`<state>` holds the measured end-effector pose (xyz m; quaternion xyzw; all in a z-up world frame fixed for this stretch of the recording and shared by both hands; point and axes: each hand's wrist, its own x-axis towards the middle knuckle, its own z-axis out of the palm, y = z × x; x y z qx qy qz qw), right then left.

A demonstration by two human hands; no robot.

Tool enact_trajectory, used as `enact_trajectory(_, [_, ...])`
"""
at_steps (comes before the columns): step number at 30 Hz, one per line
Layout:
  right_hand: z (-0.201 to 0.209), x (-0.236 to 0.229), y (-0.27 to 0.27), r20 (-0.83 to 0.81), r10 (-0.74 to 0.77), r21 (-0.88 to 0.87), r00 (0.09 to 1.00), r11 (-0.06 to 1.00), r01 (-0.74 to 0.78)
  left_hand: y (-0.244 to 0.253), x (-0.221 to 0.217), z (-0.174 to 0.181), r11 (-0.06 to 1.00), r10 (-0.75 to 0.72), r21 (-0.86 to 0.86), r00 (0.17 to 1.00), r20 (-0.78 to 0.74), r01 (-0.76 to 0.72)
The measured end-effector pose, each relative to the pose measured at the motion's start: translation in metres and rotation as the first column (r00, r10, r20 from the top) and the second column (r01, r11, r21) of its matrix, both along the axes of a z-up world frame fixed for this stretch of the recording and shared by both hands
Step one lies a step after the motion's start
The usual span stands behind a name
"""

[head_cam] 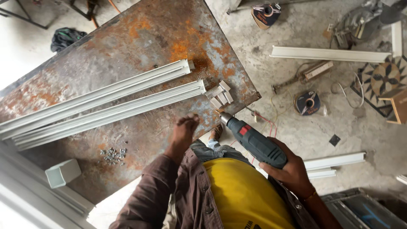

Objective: The person uses a corded drill to drive screws into white metal frame sections on a workbench. They repeatedly align the frame pieces, insert screws, and fasten them, then move completed sections aside.

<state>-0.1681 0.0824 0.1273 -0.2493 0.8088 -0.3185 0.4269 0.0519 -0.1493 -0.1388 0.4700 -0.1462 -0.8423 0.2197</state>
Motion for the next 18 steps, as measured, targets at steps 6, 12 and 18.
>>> enact_trajectory(6, [-0.011, -0.004, 0.057, 0.099, 0.052, -0.188, 0.994, 0.982, -0.033, 0.059, -0.02, 0.054, 1.0, 0.015, 0.023, 0.986, -0.168, -0.011])
enact_trajectory(12, [-0.006, -0.013, 0.101, 0.033, 0.138, -0.156, 0.99, 0.979, -0.131, 0.081, -0.025, 0.066, 0.995, -0.02, -0.097, 0.941, -0.339, -0.013])
enact_trajectory(18, [-0.004, -0.015, 0.128, 0.025, 0.156, -0.188, 0.987, 0.971, -0.149, 0.107, -0.03, 0.074, 0.995, 0.029, -0.082, 0.949, -0.313, -0.057])
